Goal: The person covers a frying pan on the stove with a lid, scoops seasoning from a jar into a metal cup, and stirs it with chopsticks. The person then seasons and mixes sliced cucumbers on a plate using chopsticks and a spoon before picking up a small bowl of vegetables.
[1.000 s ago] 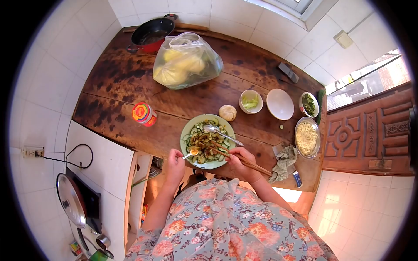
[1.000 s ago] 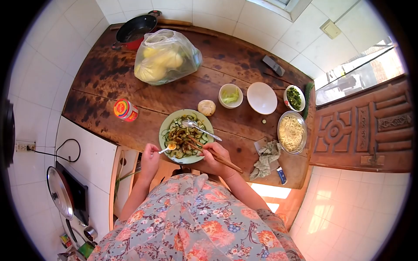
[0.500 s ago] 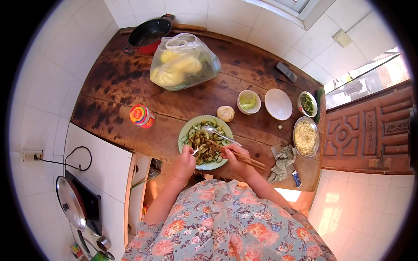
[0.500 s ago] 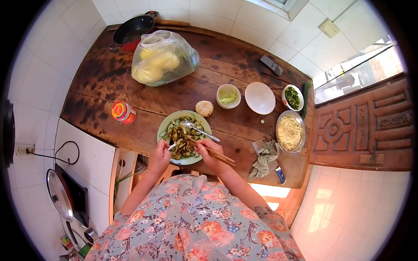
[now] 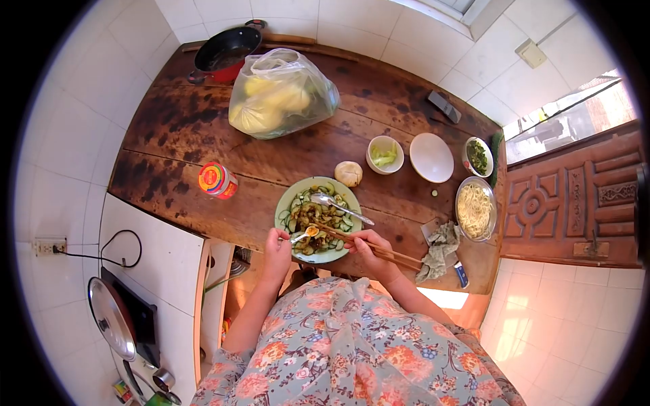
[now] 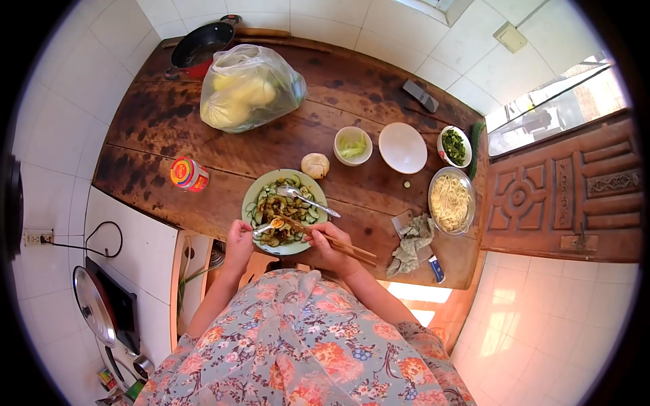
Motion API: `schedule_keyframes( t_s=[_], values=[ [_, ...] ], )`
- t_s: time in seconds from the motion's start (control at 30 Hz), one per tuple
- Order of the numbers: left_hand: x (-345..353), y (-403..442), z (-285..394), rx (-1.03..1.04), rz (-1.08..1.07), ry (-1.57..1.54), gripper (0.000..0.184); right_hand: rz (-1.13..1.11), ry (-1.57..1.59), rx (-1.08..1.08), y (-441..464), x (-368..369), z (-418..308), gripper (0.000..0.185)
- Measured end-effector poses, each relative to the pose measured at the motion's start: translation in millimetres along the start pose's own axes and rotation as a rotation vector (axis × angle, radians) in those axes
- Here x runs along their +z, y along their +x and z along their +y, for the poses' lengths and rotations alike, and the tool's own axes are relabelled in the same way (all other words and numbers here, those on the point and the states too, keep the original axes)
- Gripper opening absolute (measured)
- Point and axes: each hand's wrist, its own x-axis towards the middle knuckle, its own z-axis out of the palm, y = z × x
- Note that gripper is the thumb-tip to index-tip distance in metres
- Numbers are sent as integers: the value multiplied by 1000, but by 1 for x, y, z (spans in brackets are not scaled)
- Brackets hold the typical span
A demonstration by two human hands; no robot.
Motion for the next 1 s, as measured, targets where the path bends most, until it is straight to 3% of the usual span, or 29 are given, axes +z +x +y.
schedule_keyframes(
  t_s=[0.07,0.3,0.4,0.47,0.57,0.7,0.87,1.0],
  values=[
    [3,1,2,75,4,-4,10,-60,4,26,0,-1,1,13],
    [-2,-8,14,90,37,80,11,94,-28,-21,-1,-10,-1,13],
    [-9,-9,16,120,17,128,9,100,7,84,-5,-17,-22,12],
    [-14,-19,26,221,86,596,7,124,-20,174,-6,-22,-29,12],
    [-21,-25,25,236,55,838,8,71,-78,246,-8,-25,-20,11],
    [-12,-21,25,171,6,858,8,54,-176,112,0,-9,11,11],
    [1,-2,6,59,-121,423,7,52,-65,79,8,-5,13,13],
    [-6,-4,22,115,-84,326,10,20,-113,-6,6,-7,-13,13]
  ],
)
